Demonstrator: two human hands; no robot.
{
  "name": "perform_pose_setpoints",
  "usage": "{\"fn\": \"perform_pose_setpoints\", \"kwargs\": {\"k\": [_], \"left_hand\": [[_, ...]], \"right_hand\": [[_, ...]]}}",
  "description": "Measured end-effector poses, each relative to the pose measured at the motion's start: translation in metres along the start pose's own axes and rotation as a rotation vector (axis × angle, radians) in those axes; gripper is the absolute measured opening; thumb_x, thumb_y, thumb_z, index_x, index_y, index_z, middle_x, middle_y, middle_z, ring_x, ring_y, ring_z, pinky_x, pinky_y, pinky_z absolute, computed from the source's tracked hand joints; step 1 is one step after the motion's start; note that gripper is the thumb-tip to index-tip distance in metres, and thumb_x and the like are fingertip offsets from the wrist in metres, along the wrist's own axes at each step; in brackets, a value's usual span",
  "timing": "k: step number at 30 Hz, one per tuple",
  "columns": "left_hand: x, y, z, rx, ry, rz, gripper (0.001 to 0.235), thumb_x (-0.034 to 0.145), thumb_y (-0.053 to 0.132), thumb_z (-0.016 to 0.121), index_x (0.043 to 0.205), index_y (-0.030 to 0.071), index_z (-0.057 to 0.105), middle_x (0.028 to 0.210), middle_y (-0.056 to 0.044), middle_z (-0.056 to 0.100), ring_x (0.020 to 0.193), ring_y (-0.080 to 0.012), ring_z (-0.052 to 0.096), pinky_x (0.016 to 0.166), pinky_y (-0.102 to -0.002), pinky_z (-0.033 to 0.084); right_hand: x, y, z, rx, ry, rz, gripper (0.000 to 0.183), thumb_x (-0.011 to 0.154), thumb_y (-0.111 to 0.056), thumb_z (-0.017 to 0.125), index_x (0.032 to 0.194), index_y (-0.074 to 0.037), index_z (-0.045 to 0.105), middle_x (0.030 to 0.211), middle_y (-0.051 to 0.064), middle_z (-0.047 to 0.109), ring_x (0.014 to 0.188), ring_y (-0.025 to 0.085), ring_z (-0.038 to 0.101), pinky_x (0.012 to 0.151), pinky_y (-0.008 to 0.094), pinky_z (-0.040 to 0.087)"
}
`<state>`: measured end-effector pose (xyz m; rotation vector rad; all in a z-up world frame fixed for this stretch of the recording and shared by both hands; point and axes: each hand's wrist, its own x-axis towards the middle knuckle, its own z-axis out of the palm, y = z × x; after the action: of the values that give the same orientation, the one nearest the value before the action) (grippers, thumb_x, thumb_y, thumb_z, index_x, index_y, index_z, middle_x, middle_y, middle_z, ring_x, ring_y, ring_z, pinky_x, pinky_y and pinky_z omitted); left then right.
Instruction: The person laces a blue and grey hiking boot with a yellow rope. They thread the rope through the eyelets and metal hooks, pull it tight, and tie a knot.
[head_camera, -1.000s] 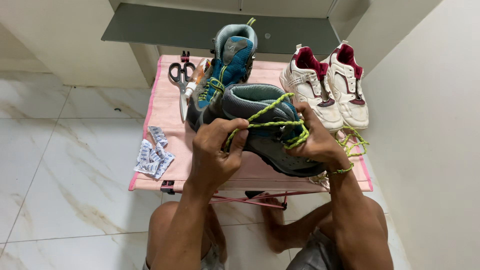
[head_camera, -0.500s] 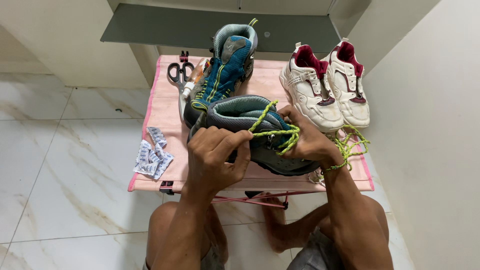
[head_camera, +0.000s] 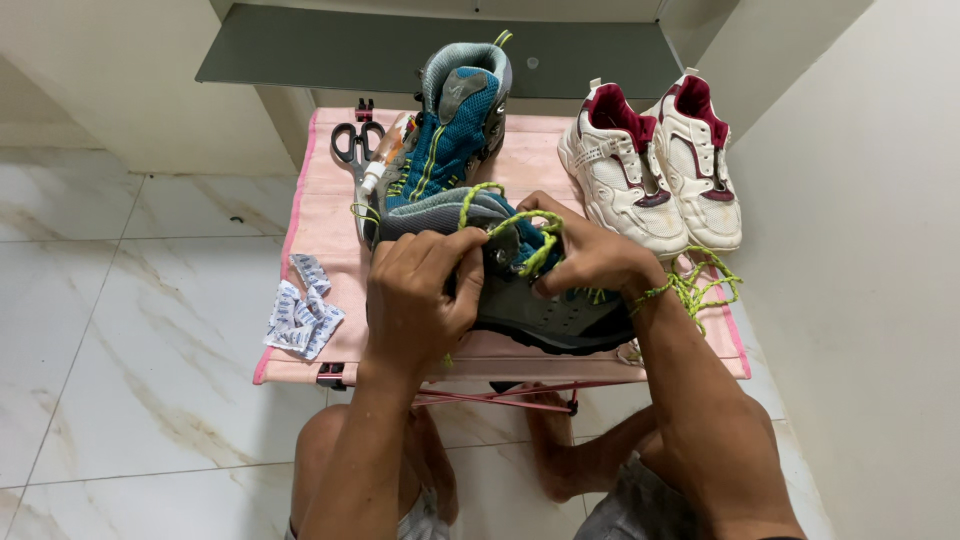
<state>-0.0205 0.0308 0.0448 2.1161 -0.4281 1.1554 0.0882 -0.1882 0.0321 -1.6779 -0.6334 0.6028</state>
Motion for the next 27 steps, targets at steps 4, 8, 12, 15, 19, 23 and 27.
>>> {"fn": "perform_pose_setpoints", "kwargs": {"k": [4,8,12,15,19,23,27], "left_hand": [[-0.004,-0.019,0.010,-0.049,-0.022,-0.098,0.012,0.090,0.014,0.070,0.101,0.020,0.073,0.073,-0.004,0.064,0.068,-0.0298,0.065,0.066,-0.038,0.047],[-0.004,-0.033,0.014,-0.189,0.008,-0.222,0.010,0.095,0.014,0.066,0.104,0.017,0.069,0.083,-0.007,0.069,0.076,-0.0354,0.068,0.070,-0.041,0.049],[0.002,-0.035,0.017,-0.221,-0.002,-0.253,0.009,0.097,0.016,0.064,0.106,0.019,0.068,0.080,-0.009,0.069,0.077,-0.0383,0.069,0.072,-0.045,0.052],[0.009,-0.032,0.014,-0.206,-0.033,-0.267,0.008,0.097,0.015,0.065,0.104,0.019,0.067,0.079,-0.010,0.069,0.076,-0.0388,0.069,0.071,-0.047,0.052],[0.009,-0.031,0.008,-0.224,-0.072,-0.300,0.008,0.099,0.015,0.061,0.105,0.018,0.066,0.077,-0.011,0.069,0.075,-0.0407,0.069,0.071,-0.050,0.053],[0.007,-0.036,0.009,-0.208,-0.103,-0.312,0.008,0.099,0.020,0.062,0.107,0.020,0.064,0.075,-0.009,0.067,0.075,-0.0400,0.069,0.074,-0.052,0.054],[0.008,-0.036,0.010,-0.202,-0.110,-0.317,0.008,0.101,0.023,0.061,0.108,0.022,0.062,0.072,-0.007,0.064,0.072,-0.0359,0.068,0.074,-0.050,0.054]], "right_hand": [[0.002,-0.003,0.002,-0.087,-0.032,0.057,0.075,0.056,0.005,0.079,0.121,-0.007,0.043,0.111,0.028,0.062,0.101,0.039,0.061,0.084,0.049,0.054],[-0.009,-0.034,0.015,-0.350,0.123,0.139,0.087,0.060,-0.006,0.088,0.135,-0.008,0.044,0.129,0.036,0.053,0.122,0.057,0.053,0.097,0.069,0.045],[-0.025,-0.044,0.031,-0.708,0.391,-0.011,0.079,0.073,-0.014,0.088,0.139,0.000,0.046,0.128,0.037,0.055,0.122,0.062,0.052,0.099,0.075,0.043],[-0.028,-0.037,0.047,-0.617,0.485,-0.343,0.060,0.085,-0.009,0.073,0.138,-0.006,0.046,0.138,0.032,0.052,0.123,0.066,0.048,0.094,0.080,0.040],[-0.018,-0.022,0.052,-0.488,0.518,-0.498,0.046,0.098,-0.018,0.065,0.139,-0.011,0.046,0.147,0.023,0.048,0.133,0.059,0.045,0.096,0.075,0.041],[-0.008,-0.009,0.056,-0.600,0.580,-0.710,0.059,0.089,-0.023,0.080,0.138,-0.012,0.049,0.135,0.015,0.060,0.123,0.042,0.061,0.092,0.055,0.050],[-0.005,0.004,0.053,-0.800,0.625,-0.705,0.024,0.083,-0.021,0.085,0.106,-0.022,0.077,0.129,0.009,0.060,0.116,0.034,0.061,0.090,0.045,0.050]]}}
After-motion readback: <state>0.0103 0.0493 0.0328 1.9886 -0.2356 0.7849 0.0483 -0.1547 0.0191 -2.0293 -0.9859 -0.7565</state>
